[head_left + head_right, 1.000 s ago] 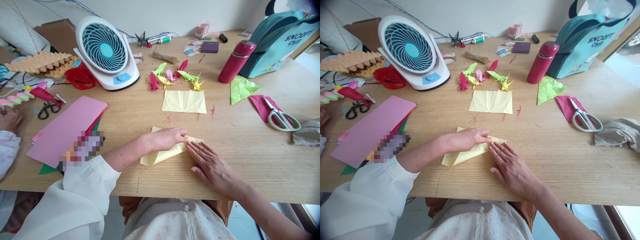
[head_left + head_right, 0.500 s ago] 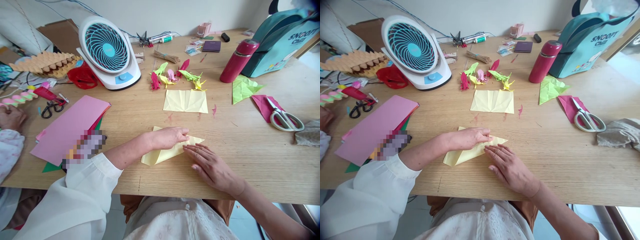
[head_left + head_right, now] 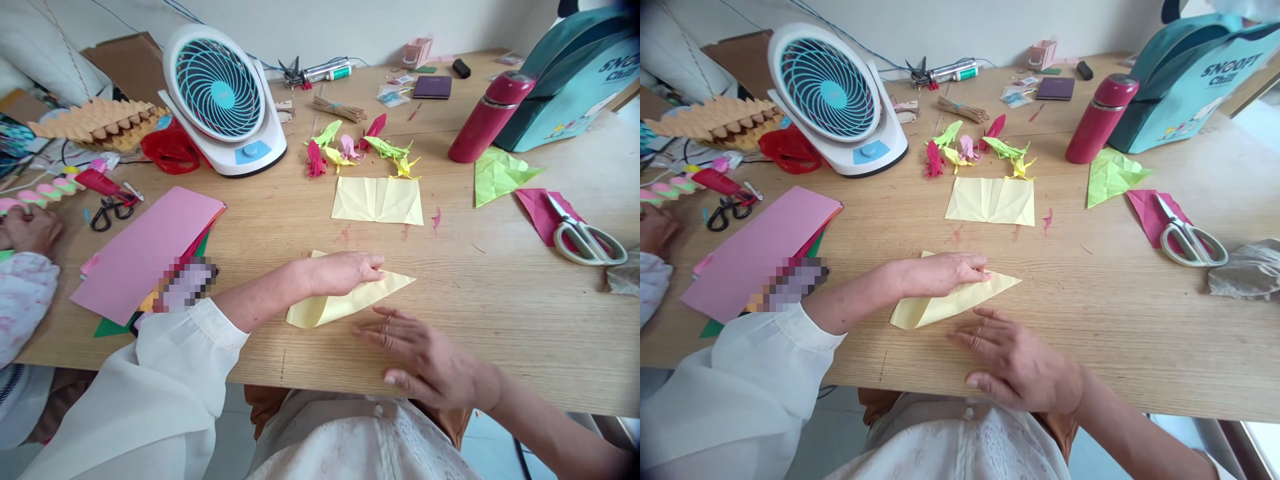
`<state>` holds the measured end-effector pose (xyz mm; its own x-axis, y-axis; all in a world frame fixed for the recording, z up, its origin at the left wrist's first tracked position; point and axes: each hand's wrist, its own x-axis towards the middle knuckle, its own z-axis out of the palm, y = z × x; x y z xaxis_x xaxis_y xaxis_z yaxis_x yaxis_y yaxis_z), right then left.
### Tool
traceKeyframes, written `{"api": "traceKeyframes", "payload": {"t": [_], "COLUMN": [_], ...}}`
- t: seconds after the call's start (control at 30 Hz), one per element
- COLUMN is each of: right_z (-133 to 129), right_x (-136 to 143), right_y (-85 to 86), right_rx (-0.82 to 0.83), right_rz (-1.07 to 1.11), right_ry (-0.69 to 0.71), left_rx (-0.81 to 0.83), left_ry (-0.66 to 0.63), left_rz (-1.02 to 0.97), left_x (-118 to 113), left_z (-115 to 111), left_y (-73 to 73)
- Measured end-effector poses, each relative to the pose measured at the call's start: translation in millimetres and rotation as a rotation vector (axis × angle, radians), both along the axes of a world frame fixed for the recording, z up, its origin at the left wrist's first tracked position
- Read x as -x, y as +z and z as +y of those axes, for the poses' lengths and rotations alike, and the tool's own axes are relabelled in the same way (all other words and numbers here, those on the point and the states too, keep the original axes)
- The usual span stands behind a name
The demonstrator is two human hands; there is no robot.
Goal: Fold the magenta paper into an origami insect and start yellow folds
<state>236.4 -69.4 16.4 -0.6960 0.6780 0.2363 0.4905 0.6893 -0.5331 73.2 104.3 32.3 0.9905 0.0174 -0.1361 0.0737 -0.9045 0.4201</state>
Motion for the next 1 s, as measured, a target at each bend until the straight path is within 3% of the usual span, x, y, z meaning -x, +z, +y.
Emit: {"api": "traceKeyframes", "payload": {"t": [0.1,0.33,0.5,0.7,0.77,0.9,1.0], "right_z": [13,16,3,-2,3,15,16], "right_x": [-5,2,22,32,26,17,23], "right_y": [-4.4,-35.9,-26.0,-8.1,-9.2,-24.2,-35.0], "right_rx": [-0.052,-0.185,-0.073,-0.019,-0.054,-0.119,-0.168], "right_rz": [-0.062,-0.210,-0.166,-0.004,0.006,-0.130,-0.168], "right_ry": [-0.122,-0.193,-0.068,0.244,0.169,-0.180,-0.217], "left_rx": [-0.003,0.038,0.059,0.032,0.028,0.033,0.005], "left_ry": [-0.016,-0.015,0.036,-0.010,-0.013,-0.007,0.010], "left_rz": [0.012,0.022,0.027,-0.014,-0.018,-0.022,-0.019], "left_x": [-1,-3,-4,-1,-1,-3,-4], "left_z": [1,0,0,2,3,2,1], "left_y": [2.2,8.9,7.1,-1.9,-2.0,-0.3,0.0]}}
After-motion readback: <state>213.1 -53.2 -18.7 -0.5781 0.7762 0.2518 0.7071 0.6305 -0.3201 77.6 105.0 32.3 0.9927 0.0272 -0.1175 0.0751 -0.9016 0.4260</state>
